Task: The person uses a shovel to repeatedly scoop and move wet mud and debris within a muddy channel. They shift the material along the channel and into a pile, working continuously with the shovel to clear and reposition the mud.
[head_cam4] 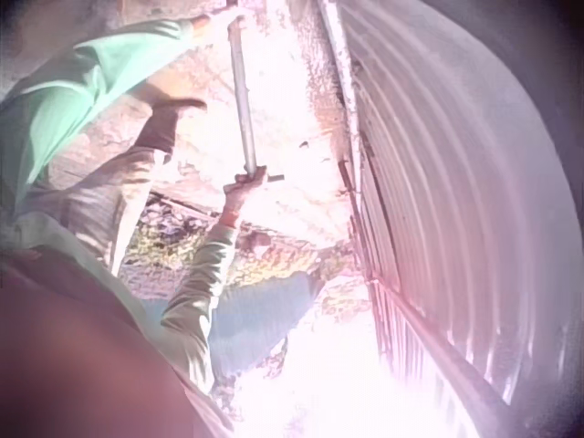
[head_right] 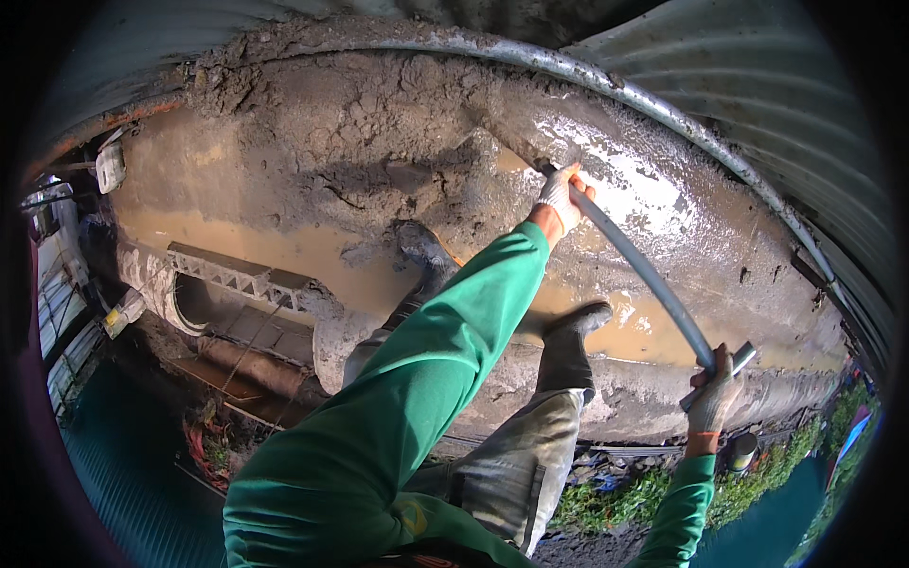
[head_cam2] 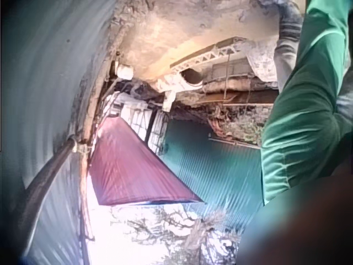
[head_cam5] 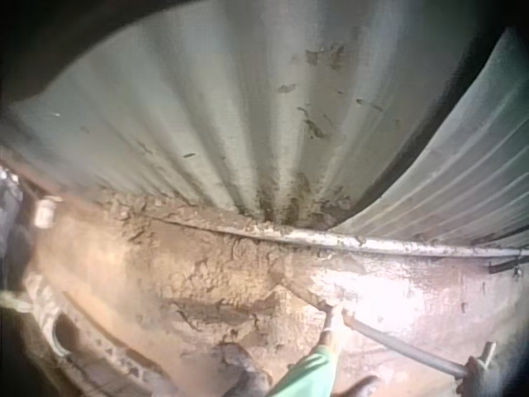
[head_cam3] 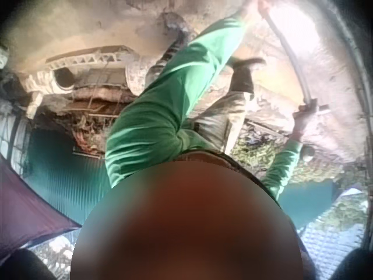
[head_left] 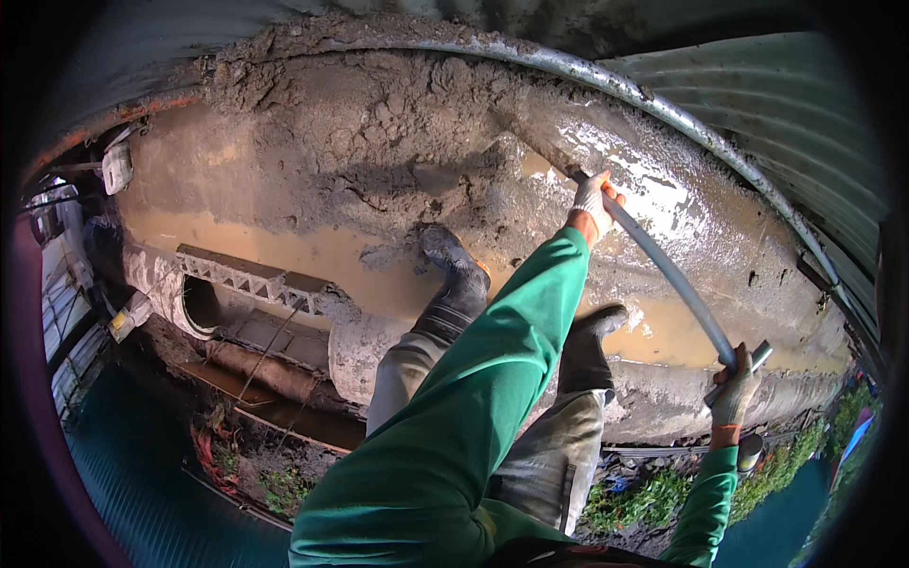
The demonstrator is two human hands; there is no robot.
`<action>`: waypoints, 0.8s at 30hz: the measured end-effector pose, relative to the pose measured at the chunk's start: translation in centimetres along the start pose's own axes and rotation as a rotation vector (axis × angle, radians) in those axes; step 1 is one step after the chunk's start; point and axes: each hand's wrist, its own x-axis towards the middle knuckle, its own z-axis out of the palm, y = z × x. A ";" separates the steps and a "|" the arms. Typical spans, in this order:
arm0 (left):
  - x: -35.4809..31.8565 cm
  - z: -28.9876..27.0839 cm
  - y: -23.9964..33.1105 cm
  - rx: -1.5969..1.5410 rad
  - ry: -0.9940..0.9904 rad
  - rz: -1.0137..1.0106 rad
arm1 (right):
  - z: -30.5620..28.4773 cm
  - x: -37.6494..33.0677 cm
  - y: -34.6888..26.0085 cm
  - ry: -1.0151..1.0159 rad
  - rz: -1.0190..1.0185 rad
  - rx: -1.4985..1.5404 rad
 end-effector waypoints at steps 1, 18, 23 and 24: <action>-1.0 -1.2 -0.8 0.040 -0.001 0.066 | -0.4 -1.8 1.8 0.026 -0.003 -0.015; -23.9 -7.8 1.5 0.108 -0.223 0.092 | -7.9 -14.7 17.8 -0.433 -1.084 -0.385; -26.2 -9.2 -2.2 0.277 -0.161 0.240 | -9.2 -11.7 23.3 -0.539 -0.898 -0.328; -26.2 -9.2 -3.6 0.313 -0.161 0.258 | -10.4 -11.5 24.5 -0.563 -0.759 -0.314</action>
